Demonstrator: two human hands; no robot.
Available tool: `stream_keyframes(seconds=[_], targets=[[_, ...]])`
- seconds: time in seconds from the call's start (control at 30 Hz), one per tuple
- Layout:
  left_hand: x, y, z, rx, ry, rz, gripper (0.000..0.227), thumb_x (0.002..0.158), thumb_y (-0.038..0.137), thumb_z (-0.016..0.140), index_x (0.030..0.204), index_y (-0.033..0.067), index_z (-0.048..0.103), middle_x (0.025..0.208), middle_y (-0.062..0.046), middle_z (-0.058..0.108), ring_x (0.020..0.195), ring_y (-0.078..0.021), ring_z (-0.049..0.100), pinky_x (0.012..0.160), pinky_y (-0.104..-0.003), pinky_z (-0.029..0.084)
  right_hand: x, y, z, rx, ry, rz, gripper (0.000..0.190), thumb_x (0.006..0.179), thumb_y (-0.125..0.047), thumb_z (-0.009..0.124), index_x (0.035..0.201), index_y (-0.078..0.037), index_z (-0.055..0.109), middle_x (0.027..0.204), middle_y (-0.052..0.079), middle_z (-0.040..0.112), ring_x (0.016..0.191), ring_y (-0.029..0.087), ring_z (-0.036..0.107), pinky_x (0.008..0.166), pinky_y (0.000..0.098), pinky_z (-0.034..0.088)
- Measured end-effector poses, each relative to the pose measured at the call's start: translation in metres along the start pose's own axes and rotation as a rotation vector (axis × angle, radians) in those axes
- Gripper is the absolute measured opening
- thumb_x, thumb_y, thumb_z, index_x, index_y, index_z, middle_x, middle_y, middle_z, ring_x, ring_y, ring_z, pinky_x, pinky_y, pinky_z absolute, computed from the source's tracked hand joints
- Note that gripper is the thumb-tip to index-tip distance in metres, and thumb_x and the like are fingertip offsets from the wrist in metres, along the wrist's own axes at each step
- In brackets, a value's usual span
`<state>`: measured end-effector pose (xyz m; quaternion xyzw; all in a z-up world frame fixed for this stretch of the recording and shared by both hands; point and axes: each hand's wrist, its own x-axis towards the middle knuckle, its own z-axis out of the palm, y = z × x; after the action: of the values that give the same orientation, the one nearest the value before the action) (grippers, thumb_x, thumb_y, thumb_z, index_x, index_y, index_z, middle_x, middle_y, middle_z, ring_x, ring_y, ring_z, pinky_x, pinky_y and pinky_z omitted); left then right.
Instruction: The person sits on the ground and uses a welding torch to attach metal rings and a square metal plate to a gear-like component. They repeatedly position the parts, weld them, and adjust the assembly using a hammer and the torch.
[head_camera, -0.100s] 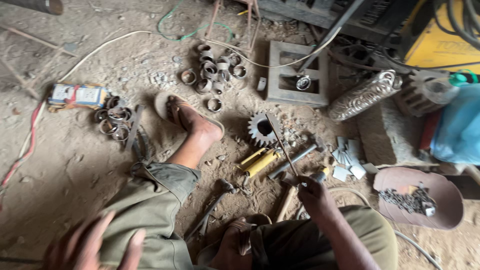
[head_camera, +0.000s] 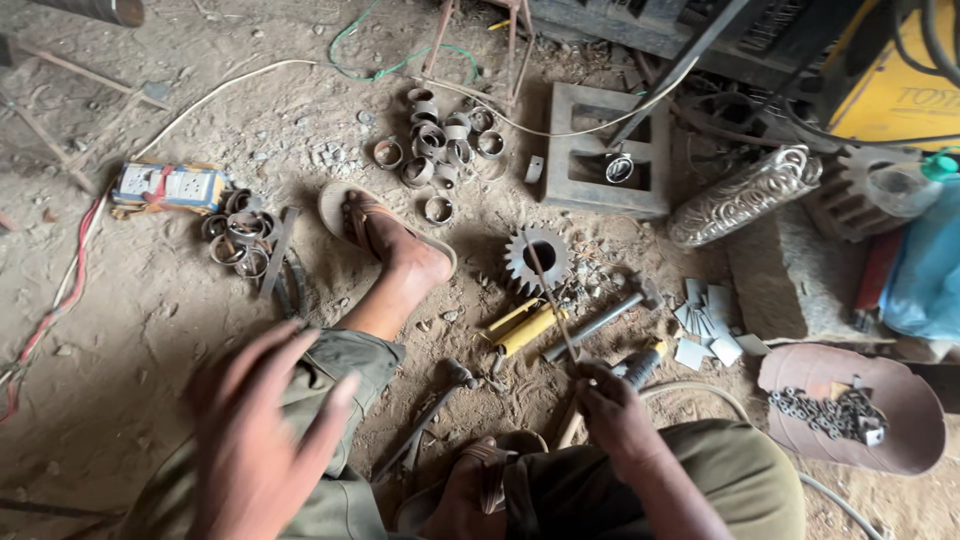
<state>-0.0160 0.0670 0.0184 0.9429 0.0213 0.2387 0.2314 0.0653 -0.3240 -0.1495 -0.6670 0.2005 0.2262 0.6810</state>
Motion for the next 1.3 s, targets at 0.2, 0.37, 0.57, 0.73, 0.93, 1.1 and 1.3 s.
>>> stream_keyframes(seconds=[0.2, 0.37, 0.57, 0.73, 0.93, 1.1, 1.3], targets=[[0.095, -0.061, 0.18, -0.043, -0.151, -0.179, 0.032, 0.086, 0.03, 0.073, 0.111, 0.01, 0.071, 0.121, -0.012, 0.07, 0.114, -0.0326, 0.066, 0.1, -0.044, 0.051, 0.021, 0.036, 0.056, -0.093, -0.01, 0.21, 0.04, 0.095, -0.009, 0.055, 0.132, -0.012, 0.069, 0.067, 0.003, 0.054, 0.05, 0.014, 0.037, 0.045, 0.0298, 0.032], [0.092, -0.127, 0.244, -0.027, -0.268, -0.636, 0.039, 0.078, 0.034, 0.079, 0.111, 0.0144, 0.073, 0.121, -0.012, 0.071, 0.114, -0.0329, 0.066, 0.097, -0.046, 0.052, 0.07, 0.11, 0.105, -0.029, -0.035, 0.262, 0.046, 0.092, -0.004, 0.053, 0.138, -0.011, 0.059, 0.073, 0.008, 0.062, 0.056, 0.016, 0.051, 0.049, 0.0317, 0.044], [0.106, -0.244, 0.228, 0.183, -0.181, -0.783, 0.049, 0.082, 0.027, 0.079, 0.128, 0.0187, 0.067, 0.134, -0.012, 0.064, 0.126, -0.034, 0.057, 0.103, -0.047, 0.048, 0.1, 0.19, 0.159, -0.171, -0.385, 0.324, 0.053, 0.088, -0.008, 0.067, 0.139, -0.013, 0.052, 0.084, 0.011, 0.071, 0.065, 0.018, 0.064, 0.055, 0.0328, 0.053], [0.103, -0.314, 0.22, 0.422, -0.166, -0.622, 0.054, 0.078, 0.017, 0.078, 0.13, 0.0299, 0.069, 0.145, -0.011, 0.055, 0.139, -0.037, 0.041, 0.109, -0.054, 0.038, 0.098, 0.18, 0.143, -0.467, -0.608, 0.374, 0.043, 0.094, -0.03, 0.074, 0.129, -0.007, 0.067, 0.089, 0.007, 0.071, 0.071, 0.015, 0.065, 0.062, 0.0314, 0.055], [0.092, -0.349, 0.241, 0.407, -0.189, -0.615, 0.037, 0.088, 0.027, 0.077, 0.124, 0.0254, 0.072, 0.14, -0.007, 0.058, 0.134, -0.0343, 0.046, 0.108, -0.054, 0.038, 0.092, 0.113, 0.136, -0.307, -0.571, 0.437, 0.048, 0.09, -0.03, 0.072, 0.129, -0.002, 0.066, 0.096, 0.007, 0.073, 0.082, 0.017, 0.069, 0.071, 0.0318, 0.057], [0.092, -0.346, 0.233, 0.295, -0.092, -0.639, 0.015, 0.091, 0.023, 0.077, 0.106, 0.0218, 0.078, 0.127, -0.002, 0.07, 0.12, -0.0265, 0.06, 0.106, -0.048, 0.043, 0.072, 0.032, 0.15, -0.395, -0.428, 0.482, 0.042, 0.093, -0.029, 0.068, 0.131, -0.013, 0.065, 0.098, 0.006, 0.072, 0.089, 0.016, 0.065, 0.08, 0.0308, 0.054], [0.102, -0.278, 0.184, -0.053, 0.236, -0.161, 0.016, 0.087, 0.016, 0.078, 0.102, 0.0097, 0.077, 0.127, -0.011, 0.072, 0.118, -0.0333, 0.066, 0.102, -0.042, 0.05, 0.074, 0.001, 0.134, -0.422, -0.377, 0.175, 0.04, 0.094, -0.029, 0.067, 0.124, -0.005, 0.07, 0.098, 0.009, 0.077, 0.086, 0.018, 0.068, 0.077, 0.0322, 0.057]])
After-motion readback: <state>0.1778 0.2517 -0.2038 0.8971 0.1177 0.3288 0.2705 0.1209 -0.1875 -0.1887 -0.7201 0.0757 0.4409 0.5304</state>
